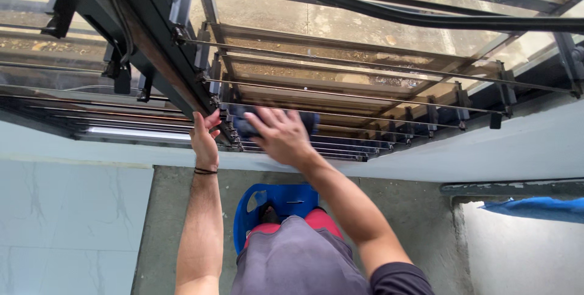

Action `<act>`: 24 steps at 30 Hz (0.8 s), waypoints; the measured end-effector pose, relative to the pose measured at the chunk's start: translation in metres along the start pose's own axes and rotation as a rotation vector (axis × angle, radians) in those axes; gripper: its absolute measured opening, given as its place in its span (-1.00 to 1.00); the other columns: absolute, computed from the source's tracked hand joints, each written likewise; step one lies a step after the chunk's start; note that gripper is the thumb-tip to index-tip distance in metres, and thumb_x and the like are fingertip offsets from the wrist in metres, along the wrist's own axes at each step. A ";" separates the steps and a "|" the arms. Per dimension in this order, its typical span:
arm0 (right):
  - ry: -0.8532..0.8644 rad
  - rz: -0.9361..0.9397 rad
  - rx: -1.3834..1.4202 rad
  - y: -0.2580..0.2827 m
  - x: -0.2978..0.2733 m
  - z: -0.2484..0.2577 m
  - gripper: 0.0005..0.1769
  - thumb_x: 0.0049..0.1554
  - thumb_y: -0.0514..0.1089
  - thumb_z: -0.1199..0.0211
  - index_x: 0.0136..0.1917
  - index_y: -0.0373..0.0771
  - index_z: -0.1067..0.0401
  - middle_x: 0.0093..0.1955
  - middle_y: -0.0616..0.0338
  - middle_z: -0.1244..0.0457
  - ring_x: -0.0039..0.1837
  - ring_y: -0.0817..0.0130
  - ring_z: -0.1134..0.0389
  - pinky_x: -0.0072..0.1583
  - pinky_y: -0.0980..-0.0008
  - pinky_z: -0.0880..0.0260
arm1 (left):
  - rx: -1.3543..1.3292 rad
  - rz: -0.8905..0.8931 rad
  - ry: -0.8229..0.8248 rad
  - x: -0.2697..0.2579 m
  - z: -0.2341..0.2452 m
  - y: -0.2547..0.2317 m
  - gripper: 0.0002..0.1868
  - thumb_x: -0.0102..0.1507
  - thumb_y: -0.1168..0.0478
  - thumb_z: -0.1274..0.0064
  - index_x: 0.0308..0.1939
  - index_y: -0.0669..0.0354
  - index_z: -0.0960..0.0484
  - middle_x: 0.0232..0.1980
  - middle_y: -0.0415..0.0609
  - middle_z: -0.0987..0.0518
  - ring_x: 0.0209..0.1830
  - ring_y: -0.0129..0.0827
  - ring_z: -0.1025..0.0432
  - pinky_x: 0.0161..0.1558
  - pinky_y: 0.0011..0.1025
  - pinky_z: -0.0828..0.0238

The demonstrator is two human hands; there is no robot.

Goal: The person wipes the individual glass panes of a louvered window using a cloth.

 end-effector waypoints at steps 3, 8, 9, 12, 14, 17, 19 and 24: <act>0.070 -0.050 -0.056 -0.024 -0.026 0.015 -0.27 0.08 0.21 -0.31 0.47 0.01 -0.34 0.37 0.05 -0.22 0.36 0.09 -0.25 0.21 -0.09 -0.19 | 0.017 -0.022 0.012 0.004 -0.003 0.001 -0.17 0.42 -0.38 0.46 0.12 0.18 -0.73 0.10 -0.11 -0.71 0.03 -0.44 -0.47 -0.04 -0.43 -0.33; 0.121 -0.002 -0.064 -0.003 0.001 -0.012 -0.23 0.14 0.27 -0.29 0.52 -0.03 -0.27 0.41 -0.05 -0.19 0.35 0.03 -0.21 0.23 -0.13 -0.20 | -0.033 0.003 0.055 0.002 -0.005 0.006 -0.15 0.40 -0.40 0.51 0.15 0.14 -0.70 0.13 -0.14 -0.69 0.07 -0.47 -0.46 -0.01 -0.43 -0.28; 0.123 0.006 -0.061 0.007 0.013 -0.020 -0.23 0.14 0.27 -0.29 0.52 -0.03 -0.27 0.41 -0.05 -0.19 0.35 0.03 -0.21 0.23 -0.13 -0.20 | -0.034 0.003 0.047 0.001 -0.004 0.006 -0.15 0.40 -0.40 0.51 0.15 0.14 -0.70 0.13 -0.14 -0.69 0.07 -0.47 -0.46 -0.01 -0.43 -0.28; 0.094 0.043 -0.079 0.021 0.031 -0.027 -0.24 0.14 0.30 -0.26 0.50 -0.01 -0.27 0.40 -0.06 -0.19 0.35 0.03 -0.23 0.22 -0.13 -0.24 | -0.090 0.053 0.002 0.000 -0.005 0.004 -0.16 0.41 -0.42 0.44 0.14 0.20 -0.68 0.10 -0.10 -0.69 0.08 -0.44 -0.47 0.00 -0.41 -0.24; 0.146 0.036 -0.001 0.011 0.023 -0.016 -0.27 0.16 0.26 -0.24 0.53 0.04 -0.27 0.43 0.00 -0.20 0.34 0.09 -0.27 0.19 -0.07 -0.28 | -0.045 0.033 0.059 -0.004 -0.007 -0.002 -0.11 0.36 -0.45 0.50 0.14 0.14 -0.72 0.09 -0.16 -0.69 0.08 -0.46 -0.44 0.02 -0.41 -0.23; 0.192 0.010 -0.065 0.011 0.029 -0.011 -0.27 0.10 0.27 -0.25 0.48 0.05 -0.28 0.36 -0.03 -0.21 0.31 0.07 -0.29 0.08 -0.08 -0.29 | -0.026 0.029 0.042 -0.007 -0.010 -0.011 -0.20 0.36 -0.40 0.39 0.09 0.11 -0.74 0.04 -0.22 -0.71 -0.02 -0.52 -0.46 -0.07 -0.47 -0.24; 0.173 -0.014 -0.007 0.017 0.036 -0.016 -0.28 0.15 0.25 -0.26 0.50 0.02 -0.28 0.36 -0.01 -0.23 0.31 0.08 -0.30 0.13 -0.06 -0.29 | -0.031 0.004 -0.012 -0.005 -0.014 -0.012 -0.33 0.36 -0.30 0.21 0.05 0.16 -0.75 -0.03 -0.20 -0.71 -0.08 -0.55 -0.47 -0.14 -0.48 -0.24; 0.034 0.002 0.001 -0.007 -0.004 0.001 -0.28 0.12 0.20 -0.31 0.47 -0.02 -0.31 0.34 0.02 -0.27 0.31 0.11 -0.31 0.17 -0.05 -0.25 | -0.101 -0.165 -0.158 0.000 -0.033 -0.008 -0.66 0.35 0.05 -0.24 -0.09 0.31 -0.79 -0.28 -0.15 -0.68 -0.33 -0.59 -0.48 -0.23 -0.56 -0.44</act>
Point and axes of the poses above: each hand's wrist, its own x-axis towards the middle knuckle, its own z-axis out of the back of the hand, y = z × x, the point moved 3 cm from there along x, towards the middle knuckle
